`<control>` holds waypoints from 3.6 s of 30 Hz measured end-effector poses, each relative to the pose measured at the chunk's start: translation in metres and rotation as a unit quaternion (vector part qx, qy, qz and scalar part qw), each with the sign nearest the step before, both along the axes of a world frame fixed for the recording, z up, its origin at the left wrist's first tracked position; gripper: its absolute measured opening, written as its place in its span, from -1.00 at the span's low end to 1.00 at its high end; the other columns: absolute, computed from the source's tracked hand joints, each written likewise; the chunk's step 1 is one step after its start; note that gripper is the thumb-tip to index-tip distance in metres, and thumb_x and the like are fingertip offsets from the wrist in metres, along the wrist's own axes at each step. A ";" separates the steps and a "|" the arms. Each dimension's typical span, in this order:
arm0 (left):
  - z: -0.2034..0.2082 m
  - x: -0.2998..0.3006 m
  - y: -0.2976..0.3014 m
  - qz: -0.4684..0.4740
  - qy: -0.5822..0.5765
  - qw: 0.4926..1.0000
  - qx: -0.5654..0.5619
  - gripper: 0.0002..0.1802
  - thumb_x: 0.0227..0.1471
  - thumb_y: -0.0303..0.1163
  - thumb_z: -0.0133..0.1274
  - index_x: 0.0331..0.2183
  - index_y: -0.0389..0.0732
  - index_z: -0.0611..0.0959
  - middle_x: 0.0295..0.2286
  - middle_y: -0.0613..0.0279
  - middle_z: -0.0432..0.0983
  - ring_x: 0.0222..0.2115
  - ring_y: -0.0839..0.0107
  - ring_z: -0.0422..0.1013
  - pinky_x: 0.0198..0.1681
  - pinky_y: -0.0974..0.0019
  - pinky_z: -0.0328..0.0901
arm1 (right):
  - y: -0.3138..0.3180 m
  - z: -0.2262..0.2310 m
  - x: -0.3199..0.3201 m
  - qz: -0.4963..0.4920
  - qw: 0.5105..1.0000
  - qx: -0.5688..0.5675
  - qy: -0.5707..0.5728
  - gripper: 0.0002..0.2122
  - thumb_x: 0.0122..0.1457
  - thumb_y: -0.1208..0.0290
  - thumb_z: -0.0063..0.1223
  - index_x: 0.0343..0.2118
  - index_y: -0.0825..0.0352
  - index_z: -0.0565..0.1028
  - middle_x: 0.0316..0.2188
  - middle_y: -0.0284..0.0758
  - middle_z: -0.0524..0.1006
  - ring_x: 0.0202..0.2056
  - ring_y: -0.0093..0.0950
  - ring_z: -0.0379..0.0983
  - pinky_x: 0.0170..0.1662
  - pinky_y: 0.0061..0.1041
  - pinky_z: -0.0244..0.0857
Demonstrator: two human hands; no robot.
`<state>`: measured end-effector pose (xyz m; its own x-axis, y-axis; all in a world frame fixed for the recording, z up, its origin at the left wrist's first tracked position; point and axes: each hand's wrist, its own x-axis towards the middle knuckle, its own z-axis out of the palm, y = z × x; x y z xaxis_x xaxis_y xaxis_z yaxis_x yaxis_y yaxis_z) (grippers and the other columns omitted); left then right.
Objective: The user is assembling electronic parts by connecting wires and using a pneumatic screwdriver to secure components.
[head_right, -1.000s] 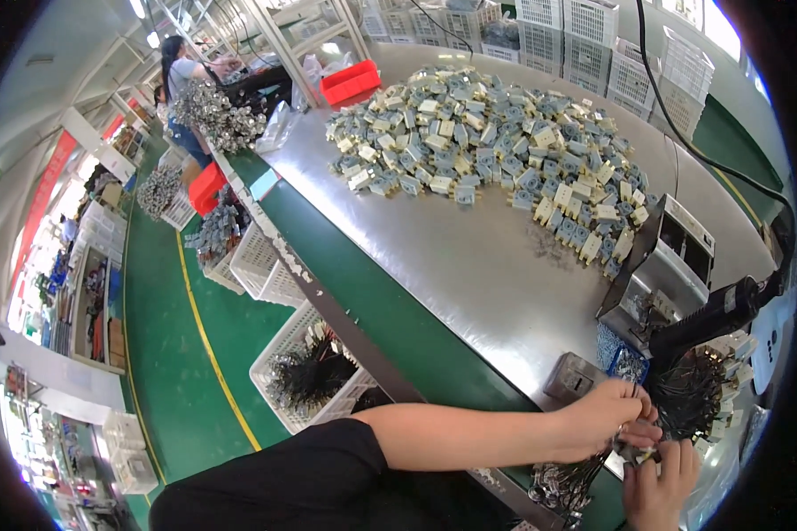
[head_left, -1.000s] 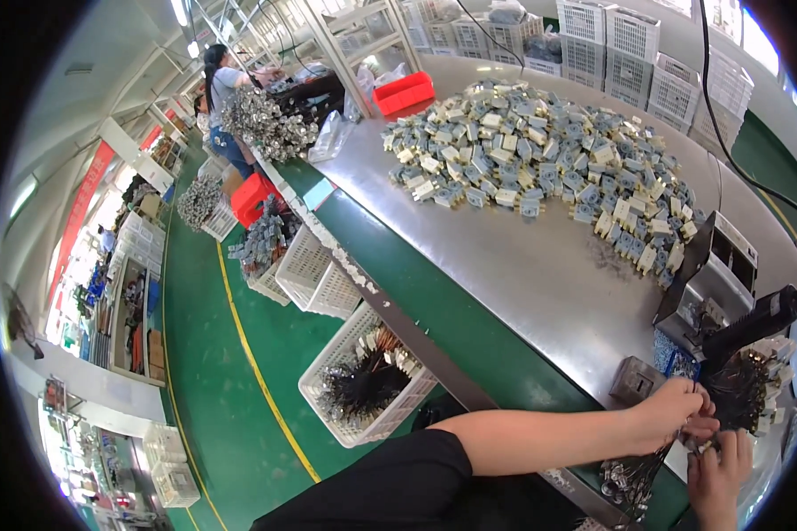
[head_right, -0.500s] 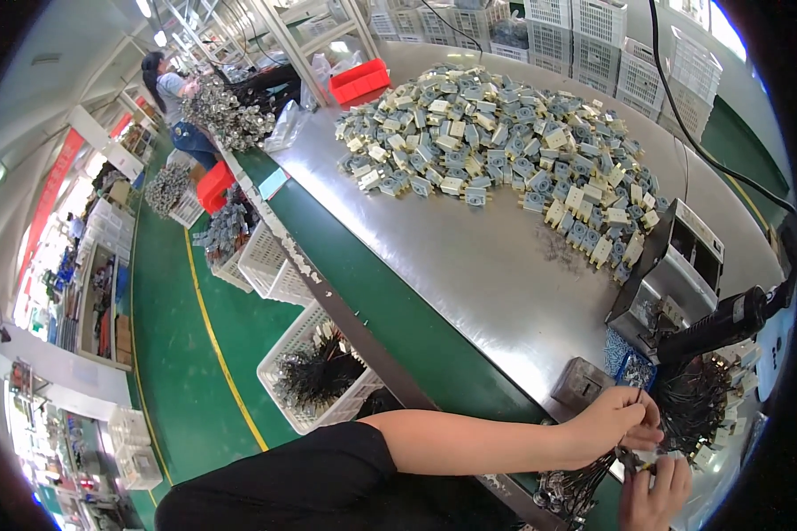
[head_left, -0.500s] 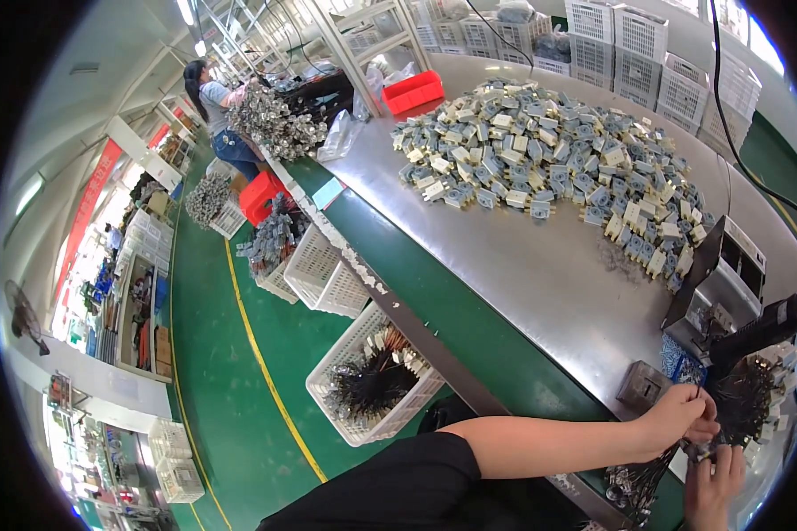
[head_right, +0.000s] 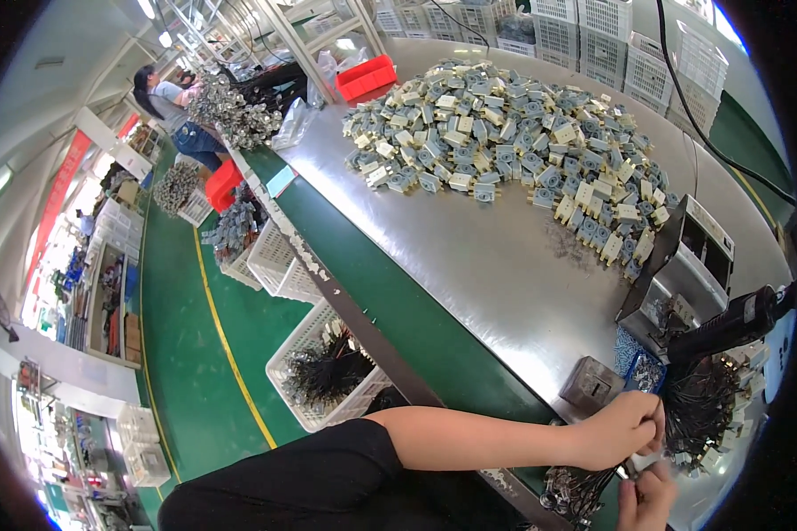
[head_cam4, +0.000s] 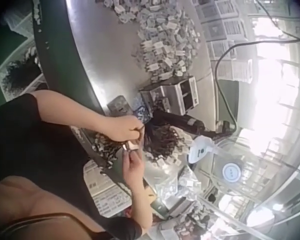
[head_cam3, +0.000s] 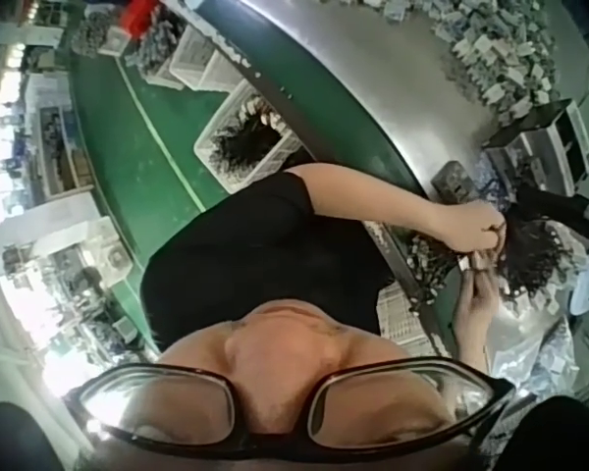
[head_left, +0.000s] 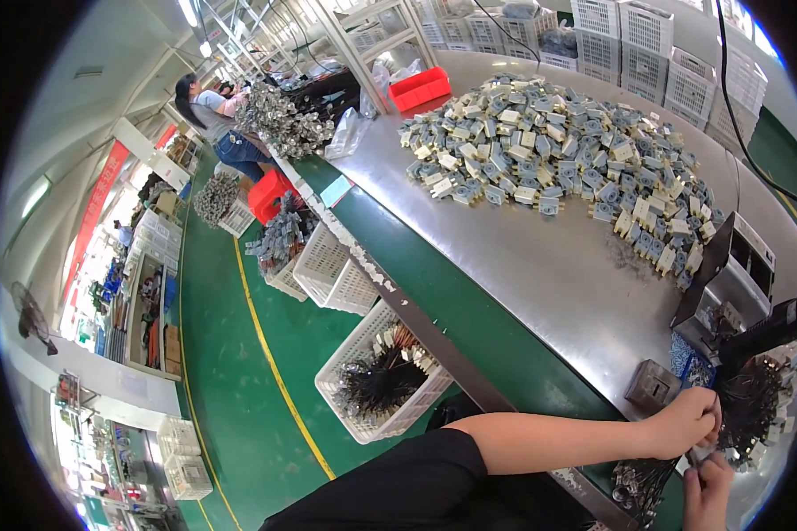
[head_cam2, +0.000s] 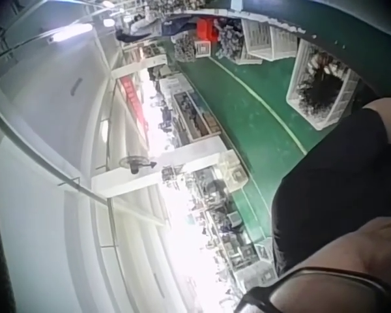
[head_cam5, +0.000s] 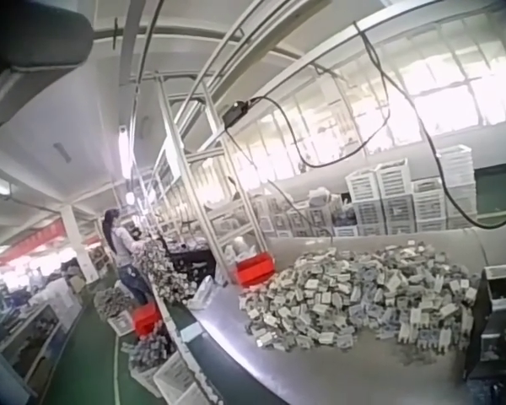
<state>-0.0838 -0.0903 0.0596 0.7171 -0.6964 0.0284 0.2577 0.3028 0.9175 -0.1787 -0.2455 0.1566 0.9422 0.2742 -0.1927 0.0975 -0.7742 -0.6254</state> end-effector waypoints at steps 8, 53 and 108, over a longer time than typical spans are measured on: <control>-0.005 0.003 -0.001 0.003 0.092 0.995 -0.038 -0.85 0.20 -0.54 -0.14 -0.39 -0.38 0.49 -0.42 0.11 0.51 -0.27 0.28 0.59 -0.19 0.25 0.53 | -0.003 -0.001 -0.007 0.048 0.990 -0.084 -0.103 -0.78 0.39 0.38 0.11 -0.40 0.33 0.42 -0.43 -0.28 0.37 -0.42 -0.39 0.33 -0.32 -0.41 0.27; 0.006 -0.005 0.004 0.020 0.096 0.995 -0.008 -0.76 0.23 -0.65 -0.26 -0.24 -0.46 0.54 -0.15 -0.06 0.55 -0.01 0.08 0.57 0.12 0.00 0.51 | -0.017 -0.010 -0.013 -0.022 0.996 -0.015 -0.082 -0.69 0.26 0.24 0.21 -0.57 0.26 0.44 -0.56 -0.44 0.33 -0.54 -0.51 0.26 -0.49 -0.48 0.07; 0.000 0.007 0.014 0.028 0.166 0.986 -0.018 -0.75 0.25 -0.61 -0.25 -0.24 -0.44 0.56 -0.18 -0.03 0.58 -0.07 0.11 0.62 0.07 0.10 0.54 | -0.001 0.009 0.007 -0.019 0.998 -0.057 -0.004 -0.61 0.21 0.08 0.25 -0.55 0.31 0.46 -0.56 -0.35 0.37 -0.51 -0.35 0.35 -0.41 -0.37 0.22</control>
<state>-0.0769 -0.0767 0.0593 0.7289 -0.6575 -0.1908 0.5235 0.3556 0.7743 -0.1719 -0.2463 0.1653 0.9532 0.2149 -0.2127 0.0715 -0.8437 -0.5321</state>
